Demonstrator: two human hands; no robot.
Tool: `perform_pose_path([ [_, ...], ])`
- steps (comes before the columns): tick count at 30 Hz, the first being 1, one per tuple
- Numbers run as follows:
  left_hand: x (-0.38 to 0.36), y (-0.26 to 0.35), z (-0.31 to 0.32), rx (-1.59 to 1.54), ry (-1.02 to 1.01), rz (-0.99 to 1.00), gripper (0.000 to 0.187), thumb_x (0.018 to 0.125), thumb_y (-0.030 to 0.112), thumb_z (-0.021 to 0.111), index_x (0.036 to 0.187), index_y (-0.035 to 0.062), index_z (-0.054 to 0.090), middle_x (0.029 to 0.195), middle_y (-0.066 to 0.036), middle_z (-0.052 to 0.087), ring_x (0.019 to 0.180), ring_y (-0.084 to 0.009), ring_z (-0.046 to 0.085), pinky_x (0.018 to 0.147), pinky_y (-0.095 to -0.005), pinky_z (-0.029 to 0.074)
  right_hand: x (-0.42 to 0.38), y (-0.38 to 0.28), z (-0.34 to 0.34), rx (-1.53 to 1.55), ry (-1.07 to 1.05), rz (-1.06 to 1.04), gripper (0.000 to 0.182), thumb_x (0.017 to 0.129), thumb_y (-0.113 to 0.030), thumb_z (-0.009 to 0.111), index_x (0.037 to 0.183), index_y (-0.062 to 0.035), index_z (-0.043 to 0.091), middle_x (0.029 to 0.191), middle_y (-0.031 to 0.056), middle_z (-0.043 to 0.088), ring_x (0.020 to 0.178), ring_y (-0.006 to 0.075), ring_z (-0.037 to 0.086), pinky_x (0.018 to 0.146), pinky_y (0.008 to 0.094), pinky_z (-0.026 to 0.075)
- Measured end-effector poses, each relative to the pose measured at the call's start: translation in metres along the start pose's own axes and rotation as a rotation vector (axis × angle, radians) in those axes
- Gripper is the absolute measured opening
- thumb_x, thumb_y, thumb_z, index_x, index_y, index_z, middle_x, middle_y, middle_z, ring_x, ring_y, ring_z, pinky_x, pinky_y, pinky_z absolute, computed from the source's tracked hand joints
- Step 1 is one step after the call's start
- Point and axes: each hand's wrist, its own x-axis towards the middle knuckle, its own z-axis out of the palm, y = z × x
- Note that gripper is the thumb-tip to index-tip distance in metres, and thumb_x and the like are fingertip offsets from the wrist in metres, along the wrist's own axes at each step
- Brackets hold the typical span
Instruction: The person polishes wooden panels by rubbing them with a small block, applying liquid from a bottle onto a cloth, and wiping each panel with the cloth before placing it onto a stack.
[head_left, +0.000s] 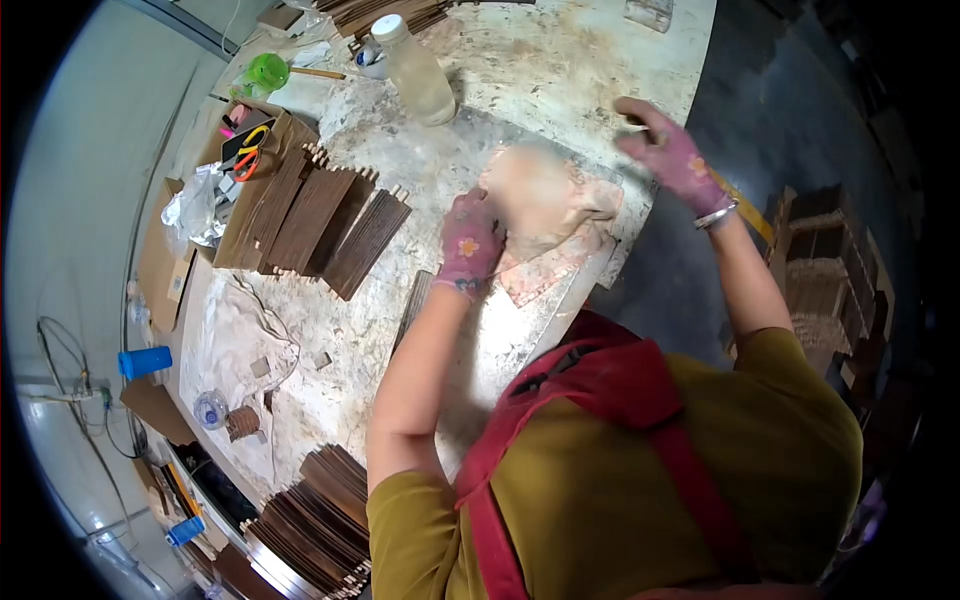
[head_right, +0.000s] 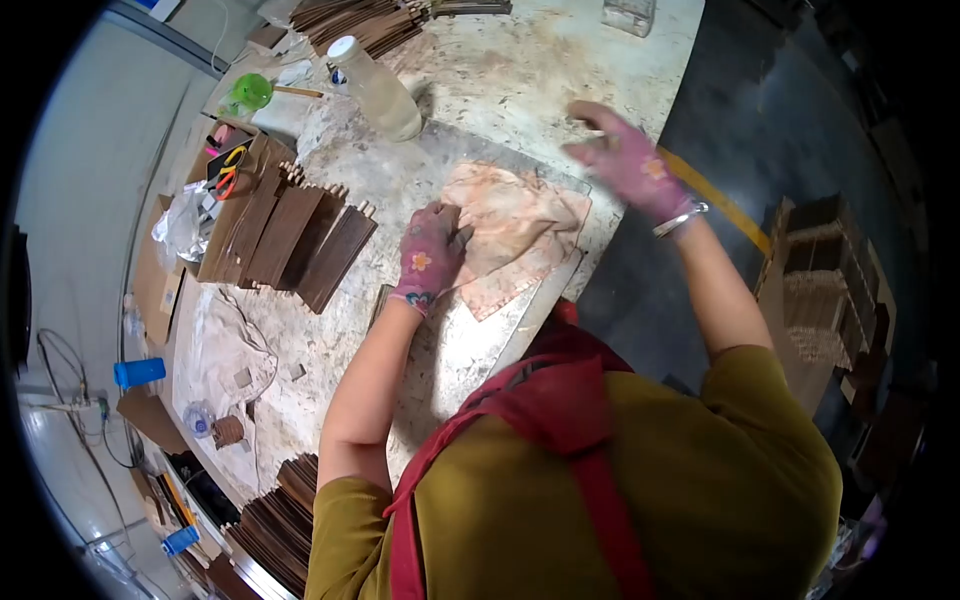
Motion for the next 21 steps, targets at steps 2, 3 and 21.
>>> perform_pose_path([
  [2, 0.007, 0.018, -0.004, -0.22, 0.158, 0.058, 0.03, 0.083, 0.026, 0.068, 0.104, 0.0052, 0.065, 0.106, -0.018, 0.062, 0.099, -0.0376, 0.057, 0.091, -0.0423, 0.046, -0.008, -0.026, 0.027, -0.163, -0.271, -0.073, 0.079, 0.086, -0.03, 0.073, 0.15, -0.0132, 0.029, 0.15, 0.0168, 0.037, 0.136, 0.0327, 0.04, 0.108, 0.04, 0.042],
  [3, 0.011, 0.026, -0.011, -0.303, 0.191, 0.185, 0.029, 0.086, 0.022, 0.066, 0.108, 0.0031, 0.062, 0.104, -0.015, 0.064, 0.095, -0.0293, 0.06, 0.086, -0.037, 0.049, -0.011, -0.03, 0.037, -0.135, -0.376, -0.061, 0.082, 0.086, -0.027, 0.073, 0.152, -0.0123, 0.025, 0.151, 0.0164, 0.034, 0.136, 0.0324, 0.04, 0.109, 0.0392, 0.039],
  [21, -0.014, -0.04, -0.109, -1.343, 0.545, -0.427, 0.038, 0.095, 0.016, 0.063, 0.128, 0.0018, 0.052, 0.113, -0.004, 0.058, 0.098, -0.0114, 0.058, 0.086, -0.0213, 0.049, 0.122, -0.126, 0.043, -0.038, 0.1, -0.646, 0.062, 0.084, -0.012, 0.062, 0.142, -0.0037, 0.042, 0.143, 0.0171, 0.046, 0.126, 0.0257, 0.052, 0.105, 0.0348, 0.043],
])
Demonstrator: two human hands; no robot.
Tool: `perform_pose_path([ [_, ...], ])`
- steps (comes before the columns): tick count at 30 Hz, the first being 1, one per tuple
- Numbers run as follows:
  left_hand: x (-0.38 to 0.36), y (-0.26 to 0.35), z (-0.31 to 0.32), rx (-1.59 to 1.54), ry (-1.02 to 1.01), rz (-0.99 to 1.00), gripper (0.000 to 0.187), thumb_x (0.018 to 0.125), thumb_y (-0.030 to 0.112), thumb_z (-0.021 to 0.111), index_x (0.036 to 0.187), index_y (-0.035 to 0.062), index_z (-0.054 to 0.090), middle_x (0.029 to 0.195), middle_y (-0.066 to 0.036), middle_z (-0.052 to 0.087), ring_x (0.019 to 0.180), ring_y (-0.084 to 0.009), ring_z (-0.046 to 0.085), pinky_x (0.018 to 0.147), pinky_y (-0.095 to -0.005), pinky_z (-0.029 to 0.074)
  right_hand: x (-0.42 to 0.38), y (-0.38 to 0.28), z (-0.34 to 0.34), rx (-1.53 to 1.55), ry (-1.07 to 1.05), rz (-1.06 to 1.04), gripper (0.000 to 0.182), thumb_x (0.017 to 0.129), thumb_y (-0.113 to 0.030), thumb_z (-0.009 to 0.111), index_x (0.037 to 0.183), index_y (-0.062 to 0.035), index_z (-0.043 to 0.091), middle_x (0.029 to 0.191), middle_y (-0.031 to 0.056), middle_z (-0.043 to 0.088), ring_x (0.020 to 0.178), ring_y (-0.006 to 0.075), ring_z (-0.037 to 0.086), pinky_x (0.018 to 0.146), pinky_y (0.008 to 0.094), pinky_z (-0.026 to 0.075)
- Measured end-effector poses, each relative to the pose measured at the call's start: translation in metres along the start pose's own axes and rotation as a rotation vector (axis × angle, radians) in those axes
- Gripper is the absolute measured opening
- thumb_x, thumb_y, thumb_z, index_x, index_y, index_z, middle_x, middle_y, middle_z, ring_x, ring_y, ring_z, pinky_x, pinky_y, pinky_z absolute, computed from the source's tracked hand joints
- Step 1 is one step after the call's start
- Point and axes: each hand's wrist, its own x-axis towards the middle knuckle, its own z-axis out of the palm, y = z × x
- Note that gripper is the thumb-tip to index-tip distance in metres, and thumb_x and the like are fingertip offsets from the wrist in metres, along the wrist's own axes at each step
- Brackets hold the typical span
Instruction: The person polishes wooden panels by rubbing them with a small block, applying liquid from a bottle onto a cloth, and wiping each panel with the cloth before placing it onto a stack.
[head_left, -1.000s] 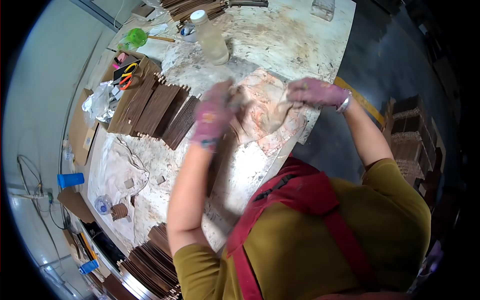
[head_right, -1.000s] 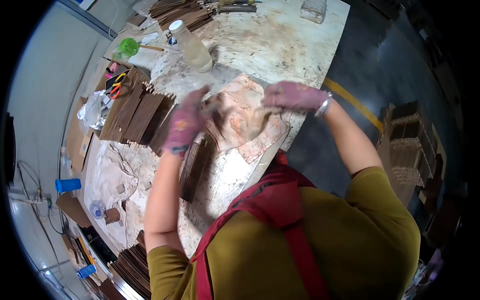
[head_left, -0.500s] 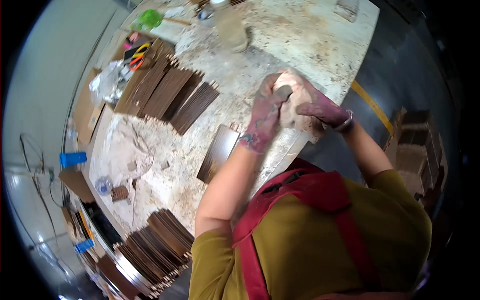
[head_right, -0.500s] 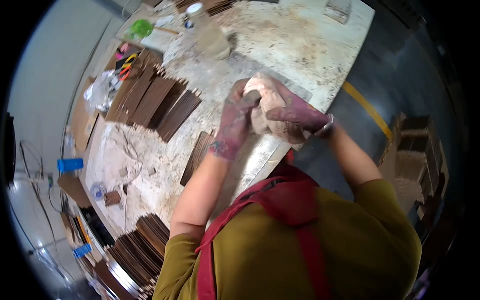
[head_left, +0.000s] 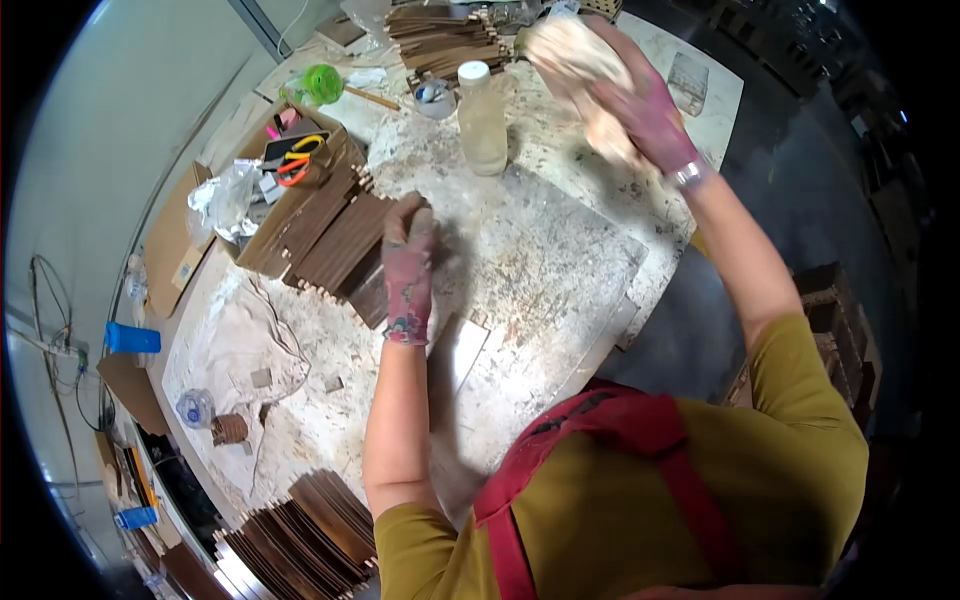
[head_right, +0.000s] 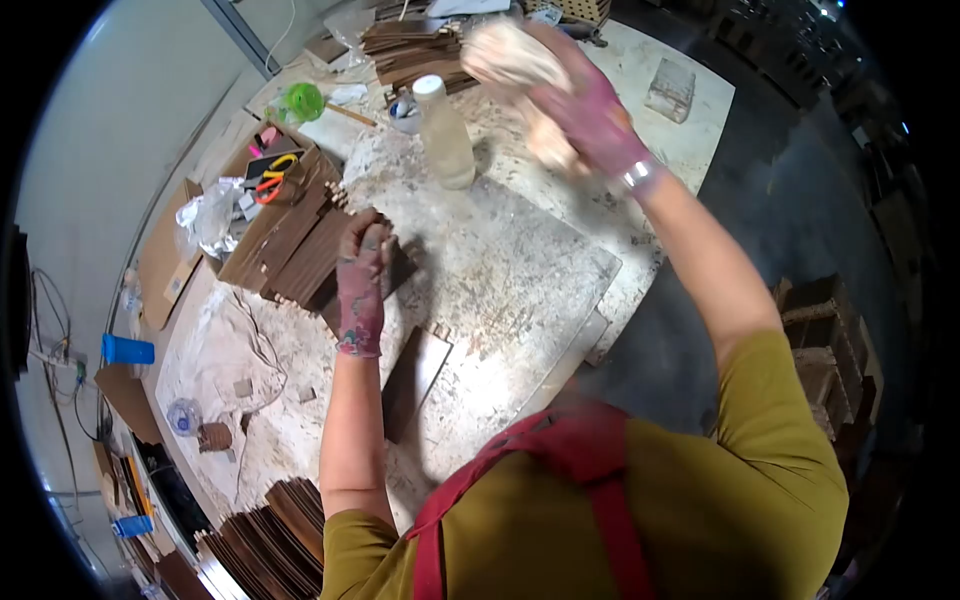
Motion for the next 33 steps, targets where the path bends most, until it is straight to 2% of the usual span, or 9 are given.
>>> perform_pose_path([
  [4, 0.035, -0.037, 0.012, 0.247, -0.149, 0.049, 0.051, 0.092, 0.022, 0.068, 0.136, 0.004, 0.049, 0.125, -0.008, 0.057, 0.111, -0.0163, 0.055, 0.094, -0.0281, 0.046, 0.083, 0.018, 0.07, -0.366, -0.204, -0.23, 0.068, 0.083, -0.005, 0.054, 0.148, -0.0191, 0.038, 0.151, 0.0208, 0.035, 0.13, 0.0332, 0.047, 0.105, 0.0406, 0.044],
  [5, 0.039, -0.04, 0.021, 0.27, -0.153, 0.061, 0.057, 0.091, 0.024, 0.07, 0.139, 0.0038, 0.047, 0.129, -0.01, 0.056, 0.114, -0.0185, 0.054, 0.098, -0.0308, 0.045, 0.092, 0.053, 0.097, -0.354, -0.296, -0.445, 0.07, 0.083, -0.003, 0.053, 0.148, -0.0226, 0.037, 0.152, 0.0209, 0.034, 0.132, 0.0351, 0.046, 0.104, 0.0415, 0.045],
  [8, 0.07, -0.055, 0.028, 0.419, -0.123, 0.154, 0.074, 0.089, 0.026, 0.072, 0.148, 0.0015, 0.033, 0.138, -0.018, 0.049, 0.128, -0.0252, 0.047, 0.106, -0.0348, 0.04, 0.056, 0.033, 0.119, -0.629, -0.407, -0.063, 0.079, 0.08, -0.002, 0.057, 0.151, -0.0235, 0.029, 0.154, 0.0251, 0.026, 0.141, 0.0421, 0.031, 0.111, 0.0436, 0.04],
  [13, 0.138, -0.077, 0.056, 0.763, -0.168, 0.521, 0.096, 0.076, 0.028, 0.08, 0.148, -0.0047, 0.026, 0.148, -0.024, 0.036, 0.135, -0.0376, 0.038, 0.113, -0.0407, 0.031, 0.029, 0.056, 0.089, -0.417, -0.245, -0.02, 0.075, 0.081, 0.002, 0.05, 0.151, -0.0199, 0.033, 0.155, 0.0223, 0.024, 0.144, 0.039, 0.024, 0.115, 0.0424, 0.032],
  [15, 0.151, -0.079, 0.079, 1.016, -0.182, 0.673, 0.102, 0.069, 0.036, 0.082, 0.149, 0.0016, 0.029, 0.135, -0.023, 0.046, 0.125, -0.0383, 0.045, 0.111, -0.0465, 0.031, 0.006, 0.073, 0.071, -0.37, -0.127, -0.034, 0.076, 0.079, 0.002, 0.049, 0.15, -0.0176, 0.032, 0.156, 0.0217, 0.024, 0.146, 0.0381, 0.02, 0.118, 0.0419, 0.027],
  [22, 0.163, -0.075, 0.128, 1.565, -0.504, 0.865, 0.08, 0.065, 0.037, 0.082, 0.137, 0.0199, 0.051, 0.11, -0.01, 0.06, 0.108, -0.0287, 0.056, 0.106, -0.0486, 0.036, -0.095, 0.124, 0.015, 0.324, 0.215, 0.442, 0.081, 0.074, 0.0, 0.05, 0.152, -0.0036, 0.026, 0.153, 0.0195, 0.031, 0.147, 0.0298, 0.021, 0.119, 0.0358, 0.017],
  [23, 0.158, -0.073, 0.127, 1.593, -0.471, 0.916, 0.067, 0.073, 0.026, 0.075, 0.136, 0.0266, 0.052, 0.105, -0.008, 0.059, 0.105, -0.0256, 0.057, 0.103, -0.0486, 0.039, -0.109, 0.129, 0.013, 0.456, 0.223, 0.517, 0.082, 0.074, 0.0, 0.051, 0.152, -0.0023, 0.025, 0.153, 0.019, 0.032, 0.146, 0.0288, 0.022, 0.119, 0.0351, 0.017],
  [28, 0.147, -0.035, 0.111, 1.841, -0.492, 1.164, 0.06, 0.084, 0.003, 0.053, 0.136, 0.0318, 0.052, 0.102, -0.005, 0.056, 0.104, -0.0228, 0.057, 0.094, -0.0455, 0.045, -0.125, 0.111, 0.026, 1.288, 0.265, 0.663, 0.089, 0.072, 0.008, 0.052, 0.153, -0.0024, 0.018, 0.151, 0.0169, 0.035, 0.136, 0.028, 0.042, 0.109, 0.0375, 0.041],
  [33, 0.131, -0.009, 0.096, 1.964, -0.479, 1.066, 0.072, 0.072, 0.005, 0.07, 0.136, 0.0331, 0.053, 0.112, -0.008, 0.059, 0.11, -0.0264, 0.057, 0.096, -0.0482, 0.042, -0.137, 0.132, 0.052, 1.511, 0.201, 0.718, 0.086, 0.077, 0.004, 0.057, 0.154, -0.0058, 0.019, 0.15, 0.0206, 0.036, 0.133, 0.033, 0.046, 0.112, 0.0444, 0.039],
])
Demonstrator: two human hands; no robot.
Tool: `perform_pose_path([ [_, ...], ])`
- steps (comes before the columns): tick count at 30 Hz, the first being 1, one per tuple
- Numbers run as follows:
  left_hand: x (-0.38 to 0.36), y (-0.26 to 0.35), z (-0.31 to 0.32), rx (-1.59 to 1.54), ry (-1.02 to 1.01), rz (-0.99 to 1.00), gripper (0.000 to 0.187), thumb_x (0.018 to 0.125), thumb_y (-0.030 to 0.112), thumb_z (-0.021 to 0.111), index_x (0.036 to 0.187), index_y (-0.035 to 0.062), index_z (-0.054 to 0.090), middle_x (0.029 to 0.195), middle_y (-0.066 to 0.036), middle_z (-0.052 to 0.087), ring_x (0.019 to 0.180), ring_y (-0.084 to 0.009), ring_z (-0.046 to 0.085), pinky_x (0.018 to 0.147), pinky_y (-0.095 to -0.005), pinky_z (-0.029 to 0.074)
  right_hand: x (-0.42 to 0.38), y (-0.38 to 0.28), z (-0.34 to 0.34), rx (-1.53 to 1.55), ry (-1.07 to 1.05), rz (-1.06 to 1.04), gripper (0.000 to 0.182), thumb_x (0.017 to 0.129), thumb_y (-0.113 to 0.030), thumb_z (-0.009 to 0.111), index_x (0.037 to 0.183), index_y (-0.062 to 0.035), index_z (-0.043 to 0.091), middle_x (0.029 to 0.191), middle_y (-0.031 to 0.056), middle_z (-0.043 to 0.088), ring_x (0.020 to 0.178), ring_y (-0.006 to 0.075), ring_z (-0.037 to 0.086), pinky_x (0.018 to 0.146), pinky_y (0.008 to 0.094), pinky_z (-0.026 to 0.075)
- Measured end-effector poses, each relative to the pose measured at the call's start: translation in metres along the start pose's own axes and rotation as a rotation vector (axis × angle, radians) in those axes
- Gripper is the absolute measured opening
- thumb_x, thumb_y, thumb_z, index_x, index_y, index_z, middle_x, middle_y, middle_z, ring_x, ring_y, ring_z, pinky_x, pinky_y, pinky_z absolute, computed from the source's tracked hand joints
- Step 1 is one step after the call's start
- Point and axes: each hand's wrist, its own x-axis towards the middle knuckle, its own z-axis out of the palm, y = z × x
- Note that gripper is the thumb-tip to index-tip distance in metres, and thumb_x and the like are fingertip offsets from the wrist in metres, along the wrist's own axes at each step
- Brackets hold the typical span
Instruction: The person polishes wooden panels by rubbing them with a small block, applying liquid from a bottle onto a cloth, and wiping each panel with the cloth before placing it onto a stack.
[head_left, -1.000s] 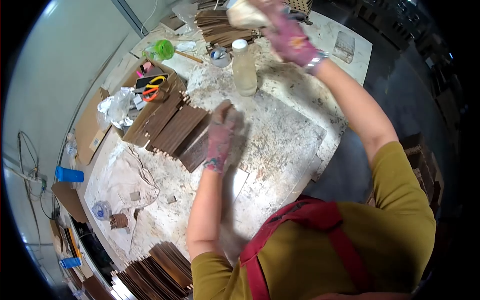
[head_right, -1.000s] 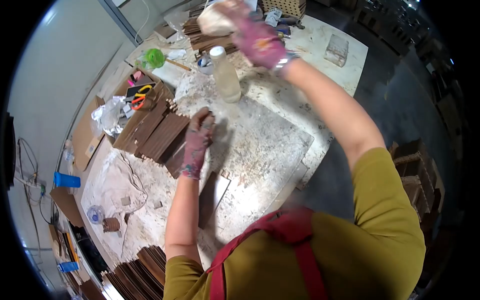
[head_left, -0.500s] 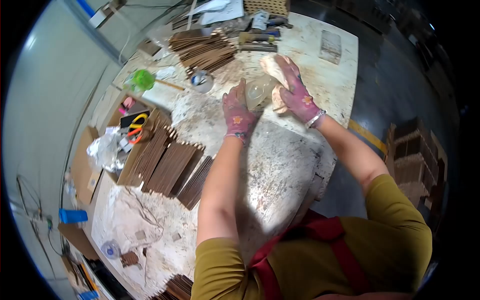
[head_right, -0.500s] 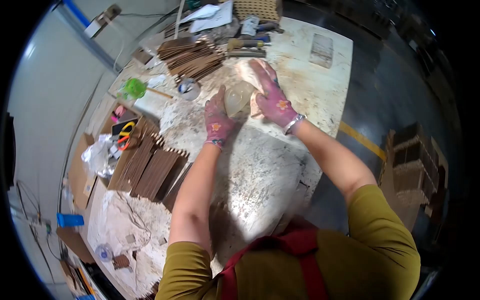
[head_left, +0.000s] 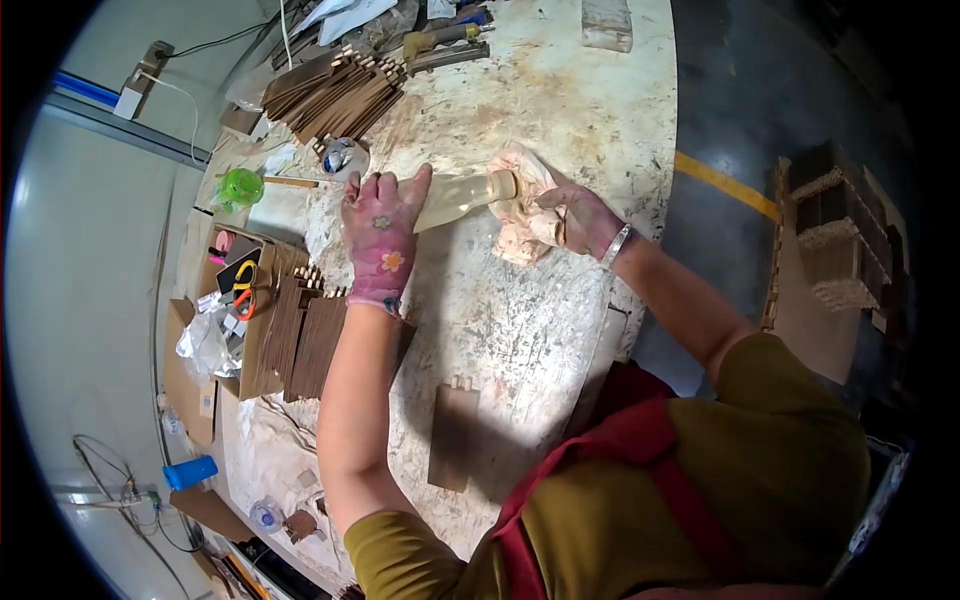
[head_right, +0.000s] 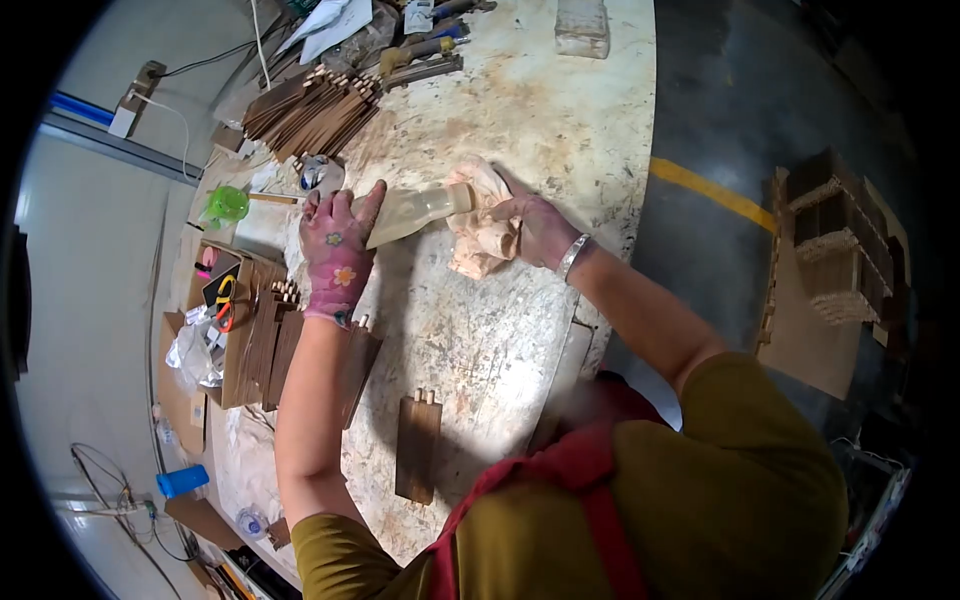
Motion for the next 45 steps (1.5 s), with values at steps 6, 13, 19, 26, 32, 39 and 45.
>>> perform_pose_path([
  [6, -0.021, -0.011, -0.002, -0.018, -0.036, -0.046, 0.077, 0.07, 0.004, 0.071, 0.138, 0.033, 0.052, 0.115, -0.01, 0.059, 0.113, -0.0292, 0.056, 0.101, -0.0489, 0.039, -0.005, 0.008, -0.004, 0.091, 0.03, 0.138, 0.082, 0.077, 0.007, 0.051, 0.153, -0.0083, 0.024, 0.146, 0.0204, 0.041, 0.129, 0.0328, 0.05, 0.109, 0.043, 0.044],
  [13, -0.034, -0.018, -0.005, -0.049, -0.016, -0.023, 0.08, 0.068, 0.008, 0.075, 0.14, 0.0295, 0.049, 0.118, -0.011, 0.058, 0.115, -0.029, 0.055, 0.103, -0.0493, 0.038, -0.004, 0.012, 0.01, 0.165, 0.059, 0.273, 0.083, 0.078, 0.008, 0.05, 0.153, -0.017, 0.026, 0.143, 0.02, 0.043, 0.126, 0.0344, 0.052, 0.102, 0.0449, 0.05],
  [19, -0.045, -0.025, 0.043, -0.533, 0.105, -0.261, 0.084, 0.066, 0.02, 0.084, 0.141, 0.0119, 0.047, 0.129, -0.014, 0.056, 0.121, -0.0345, 0.051, 0.105, -0.0438, 0.039, 0.02, -0.011, 0.057, 0.153, 0.045, 0.257, 0.059, 0.089, -0.003, 0.056, 0.144, -0.0134, 0.038, 0.138, 0.0213, 0.049, 0.119, 0.0333, 0.058, 0.091, 0.0469, 0.056],
  [26, -0.04, -0.051, 0.173, -0.899, 0.379, -0.783, 0.076, 0.068, 0.032, 0.084, 0.133, 0.0055, 0.054, 0.116, -0.013, 0.069, 0.108, -0.0269, 0.065, 0.093, -0.0369, 0.05, 0.042, 0.008, 0.049, -0.301, 0.027, 0.045, 0.031, 0.095, -0.014, 0.053, 0.119, 0.0057, 0.056, 0.12, 0.0186, 0.063, 0.107, 0.0271, 0.065, 0.096, 0.0391, 0.054],
  [32, -0.066, -0.042, 0.105, -1.091, 0.169, -0.924, 0.077, 0.073, 0.025, 0.08, 0.139, 0.0044, 0.046, 0.131, -0.016, 0.058, 0.119, -0.0282, 0.058, 0.1, -0.0365, 0.047, -0.025, 0.035, 0.043, -0.171, 0.077, 0.539, 0.046, 0.102, -0.033, 0.045, 0.127, 0.0051, 0.05, 0.115, 0.0196, 0.063, 0.097, 0.0278, 0.069, 0.083, 0.0365, 0.06],
  [39, -0.227, 0.006, -0.051, -1.199, 0.383, -0.884, 0.036, 0.092, 0.018, 0.066, 0.123, -0.0002, 0.06, 0.117, -0.013, 0.066, 0.11, -0.0231, 0.062, 0.095, -0.0307, 0.048, -0.066, 0.034, 0.075, -0.383, 0.147, 0.46, 0.051, 0.097, -0.018, 0.055, 0.143, -0.0015, 0.039, 0.131, 0.0147, 0.057, 0.117, 0.0252, 0.06, 0.099, 0.0377, 0.052],
  [45, -0.387, 0.132, -0.068, -1.117, 0.245, -1.126, 0.064, 0.086, 0.022, 0.074, 0.138, -0.001, 0.045, 0.134, -0.02, 0.054, 0.123, -0.0295, 0.054, 0.103, -0.0386, 0.045, -0.065, 0.042, 0.114, -0.914, -0.017, 0.254, 0.056, 0.09, -0.03, 0.069, 0.135, -0.0023, 0.05, 0.125, 0.0128, 0.06, 0.109, 0.0193, 0.061, 0.093, 0.0318, 0.051],
])
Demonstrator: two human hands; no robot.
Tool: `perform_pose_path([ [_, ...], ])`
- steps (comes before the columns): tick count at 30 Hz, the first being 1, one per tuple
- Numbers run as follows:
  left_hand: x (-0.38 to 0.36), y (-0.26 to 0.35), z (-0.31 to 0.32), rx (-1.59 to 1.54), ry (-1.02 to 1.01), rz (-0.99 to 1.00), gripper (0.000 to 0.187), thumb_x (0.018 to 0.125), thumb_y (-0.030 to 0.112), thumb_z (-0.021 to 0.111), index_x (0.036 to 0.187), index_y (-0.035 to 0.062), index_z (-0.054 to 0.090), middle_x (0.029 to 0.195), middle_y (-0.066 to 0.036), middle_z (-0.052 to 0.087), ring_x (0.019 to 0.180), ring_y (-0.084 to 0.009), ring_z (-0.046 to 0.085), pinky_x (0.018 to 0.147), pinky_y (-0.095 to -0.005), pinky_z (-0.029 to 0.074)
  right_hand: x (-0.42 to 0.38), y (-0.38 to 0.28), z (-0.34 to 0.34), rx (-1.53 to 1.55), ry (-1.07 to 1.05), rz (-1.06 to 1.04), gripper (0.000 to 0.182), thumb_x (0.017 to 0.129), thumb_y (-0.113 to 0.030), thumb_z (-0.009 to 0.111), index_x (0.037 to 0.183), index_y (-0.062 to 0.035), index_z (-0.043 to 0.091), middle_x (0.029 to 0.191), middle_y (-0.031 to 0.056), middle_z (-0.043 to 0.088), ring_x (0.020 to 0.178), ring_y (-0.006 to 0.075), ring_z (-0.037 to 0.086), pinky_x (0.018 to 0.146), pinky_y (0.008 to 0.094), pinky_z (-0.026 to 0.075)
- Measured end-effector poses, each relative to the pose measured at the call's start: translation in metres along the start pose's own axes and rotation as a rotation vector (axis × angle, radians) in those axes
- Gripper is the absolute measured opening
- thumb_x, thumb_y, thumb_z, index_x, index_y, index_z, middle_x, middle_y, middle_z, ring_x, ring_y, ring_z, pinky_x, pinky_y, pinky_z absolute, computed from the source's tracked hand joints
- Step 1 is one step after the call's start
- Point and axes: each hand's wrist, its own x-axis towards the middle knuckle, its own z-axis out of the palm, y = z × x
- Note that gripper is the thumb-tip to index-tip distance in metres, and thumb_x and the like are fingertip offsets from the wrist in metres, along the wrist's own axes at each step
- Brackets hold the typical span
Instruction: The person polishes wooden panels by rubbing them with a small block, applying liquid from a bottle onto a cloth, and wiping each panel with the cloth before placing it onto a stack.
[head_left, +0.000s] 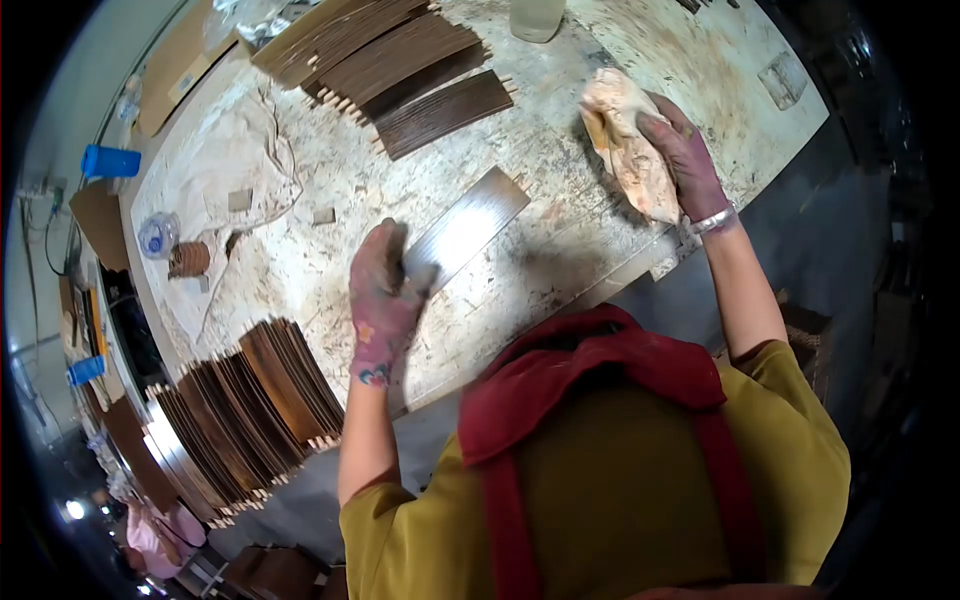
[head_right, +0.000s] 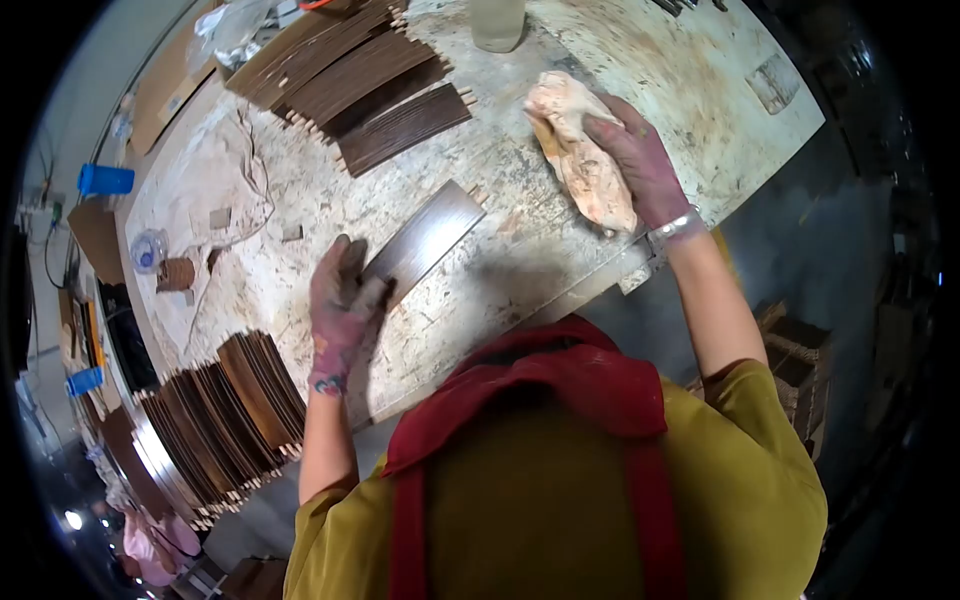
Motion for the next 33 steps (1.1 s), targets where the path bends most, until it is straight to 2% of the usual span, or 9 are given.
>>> perform_pose_path([
  [4, -0.035, -0.005, 0.005, 0.694, 0.028, 0.257, 0.087, 0.073, 0.029, 0.082, 0.143, 0.0002, 0.039, 0.135, -0.021, 0.052, 0.126, -0.0359, 0.049, 0.106, -0.044, 0.039, -0.008, -0.002, 0.064, -0.735, -0.012, -0.364, 0.046, 0.09, -0.039, 0.066, 0.126, -0.0107, 0.062, 0.115, 0.0095, 0.061, 0.102, 0.0222, 0.06, 0.086, 0.0328, 0.053],
  [8, -0.037, -0.027, 0.015, 0.52, 0.176, 0.295, 0.091, 0.07, 0.032, 0.082, 0.144, 0.0009, 0.039, 0.131, -0.02, 0.055, 0.12, -0.0391, 0.05, 0.104, -0.0478, 0.037, -0.029, 0.019, 0.159, -1.485, -0.344, -0.666, 0.035, 0.092, -0.039, 0.059, 0.111, -0.0098, 0.065, 0.106, 0.0099, 0.062, 0.098, 0.0231, 0.06, 0.082, 0.0346, 0.054],
  [17, -0.039, -0.028, 0.016, 0.499, 0.179, 0.243, 0.09, 0.071, 0.029, 0.081, 0.146, 0.003, 0.037, 0.13, -0.019, 0.055, 0.121, -0.0384, 0.049, 0.105, -0.0471, 0.036, -0.012, 0.074, 0.153, -1.604, -0.354, -0.578, 0.018, 0.08, -0.019, 0.065, 0.096, -0.0102, 0.065, 0.095, 0.0117, 0.061, 0.087, 0.0276, 0.061, 0.076, 0.0428, 0.05],
  [18, -0.039, -0.028, 0.016, 0.494, 0.185, 0.24, 0.09, 0.071, 0.03, 0.081, 0.146, 0.0028, 0.037, 0.129, -0.02, 0.056, 0.12, -0.0387, 0.049, 0.105, -0.0472, 0.036, -0.023, 0.068, 0.153, -1.495, -0.452, -0.868, 0.017, 0.081, -0.019, 0.066, 0.094, -0.0093, 0.064, 0.092, 0.0119, 0.062, 0.083, 0.0265, 0.062, 0.072, 0.041, 0.052],
  [22, -0.039, -0.027, 0.014, 0.464, 0.179, 0.26, 0.089, 0.073, 0.034, 0.078, 0.145, 0.0015, 0.038, 0.126, -0.022, 0.056, 0.117, -0.0399, 0.051, 0.103, -0.048, 0.038, 0.021, 0.064, 0.104, -1.198, -0.167, -0.394, 0.021, 0.084, -0.028, 0.061, 0.094, -0.0102, 0.067, 0.087, 0.0139, 0.067, 0.079, 0.0264, 0.067, 0.072, 0.04, 0.054],
  [23, -0.037, -0.027, 0.013, 0.451, 0.18, 0.273, 0.088, 0.073, 0.035, 0.078, 0.144, 0.001, 0.039, 0.126, -0.022, 0.056, 0.116, -0.0401, 0.051, 0.102, -0.0482, 0.039, 0.028, 0.037, 0.102, -1.419, -0.145, -0.183, 0.02, 0.085, -0.026, 0.062, 0.096, -0.0109, 0.068, 0.088, 0.0137, 0.067, 0.08, 0.0267, 0.067, 0.072, 0.0397, 0.054],
  [25, -0.034, -0.024, 0.012, 0.488, 0.196, 0.274, 0.089, 0.073, 0.038, 0.077, 0.143, -0.0003, 0.039, 0.125, -0.023, 0.056, 0.114, -0.0405, 0.052, 0.1, -0.0487, 0.039, 0.02, 0.024, 0.089, -1.408, -0.078, -0.561, 0.023, 0.087, -0.031, 0.061, 0.095, -0.0105, 0.068, 0.088, 0.0131, 0.067, 0.079, 0.0272, 0.066, 0.073, 0.0395, 0.054],
  [31, -0.037, -0.029, 0.012, 0.453, 0.2, 0.305, 0.088, 0.074, 0.042, 0.075, 0.143, -0.0019, 0.04, 0.125, -0.023, 0.056, 0.114, -0.0411, 0.052, 0.1, -0.0488, 0.04, -0.03, 0.069, 0.152, -1.456, -0.338, -0.786, 0.036, 0.093, -0.038, 0.053, 0.098, -0.0037, 0.063, 0.084, 0.0135, 0.065, 0.083, 0.0252, 0.064, 0.072, 0.0412, 0.054],
  [33, -0.039, -0.029, 0.013, 0.454, 0.197, 0.288, 0.089, 0.074, 0.043, 0.074, 0.143, -0.0017, 0.039, 0.126, -0.023, 0.056, 0.115, -0.041, 0.051, 0.1, -0.0486, 0.039, -0.011, 0.057, 0.146, -1.55, -0.067, -0.327, 0.029, 0.091, -0.034, 0.056, 0.098, -0.0068, 0.064, 0.082, 0.0125, 0.065, 0.079, 0.0249, 0.064, 0.071, 0.041, 0.054],
])
